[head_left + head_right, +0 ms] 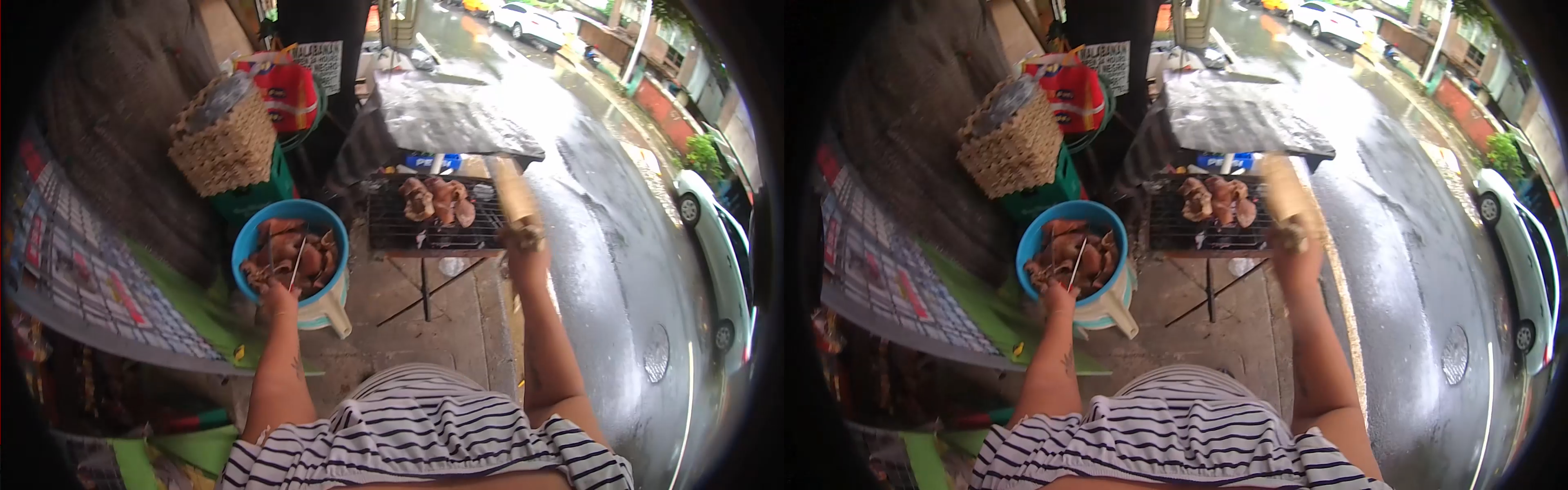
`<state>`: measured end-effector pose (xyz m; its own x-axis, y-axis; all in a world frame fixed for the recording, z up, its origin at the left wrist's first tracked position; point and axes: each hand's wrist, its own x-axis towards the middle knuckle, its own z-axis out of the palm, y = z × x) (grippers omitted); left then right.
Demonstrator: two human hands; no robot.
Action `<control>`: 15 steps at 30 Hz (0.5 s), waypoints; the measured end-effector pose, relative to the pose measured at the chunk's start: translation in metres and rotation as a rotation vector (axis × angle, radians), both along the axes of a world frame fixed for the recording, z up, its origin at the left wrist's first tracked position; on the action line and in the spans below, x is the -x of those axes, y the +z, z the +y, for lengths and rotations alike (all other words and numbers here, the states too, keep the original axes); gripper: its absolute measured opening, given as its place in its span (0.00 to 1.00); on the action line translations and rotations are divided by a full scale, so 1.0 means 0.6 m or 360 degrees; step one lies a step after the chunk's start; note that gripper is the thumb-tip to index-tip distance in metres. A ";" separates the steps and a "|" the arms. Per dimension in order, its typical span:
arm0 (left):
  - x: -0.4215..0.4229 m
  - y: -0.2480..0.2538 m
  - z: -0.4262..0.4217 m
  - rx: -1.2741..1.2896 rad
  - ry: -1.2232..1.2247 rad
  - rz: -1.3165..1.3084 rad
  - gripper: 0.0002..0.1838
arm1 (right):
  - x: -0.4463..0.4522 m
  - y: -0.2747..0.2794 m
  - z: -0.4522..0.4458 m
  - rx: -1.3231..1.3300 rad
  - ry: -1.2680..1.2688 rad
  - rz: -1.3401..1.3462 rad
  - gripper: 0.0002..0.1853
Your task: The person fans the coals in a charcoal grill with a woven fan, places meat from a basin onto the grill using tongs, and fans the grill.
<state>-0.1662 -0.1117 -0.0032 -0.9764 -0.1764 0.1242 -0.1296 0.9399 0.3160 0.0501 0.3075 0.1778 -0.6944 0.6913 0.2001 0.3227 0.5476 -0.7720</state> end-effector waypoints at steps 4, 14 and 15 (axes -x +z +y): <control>-0.011 0.034 0.038 -0.0100 -0.0143 0.0420 0.32 | -0.037 0.008 -0.073 -0.0103 0.1040 0.0257 0.14; -0.330 0.590 0.178 -0.1962 -0.2759 0.0621 0.17 | -0.103 0.015 -0.117 0.0493 0.0275 0.0425 0.12; -0.351 0.624 0.185 -0.1962 -0.2957 0.0482 0.17 | -0.111 0.002 -0.115 0.0518 0.0279 0.0386 0.13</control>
<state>0.0445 -0.0009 0.3714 -0.0767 0.5401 0.8381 0.5351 -0.6870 0.4917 0.1167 0.2385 0.1791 -0.7666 0.6211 0.1629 0.0347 0.2934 -0.9554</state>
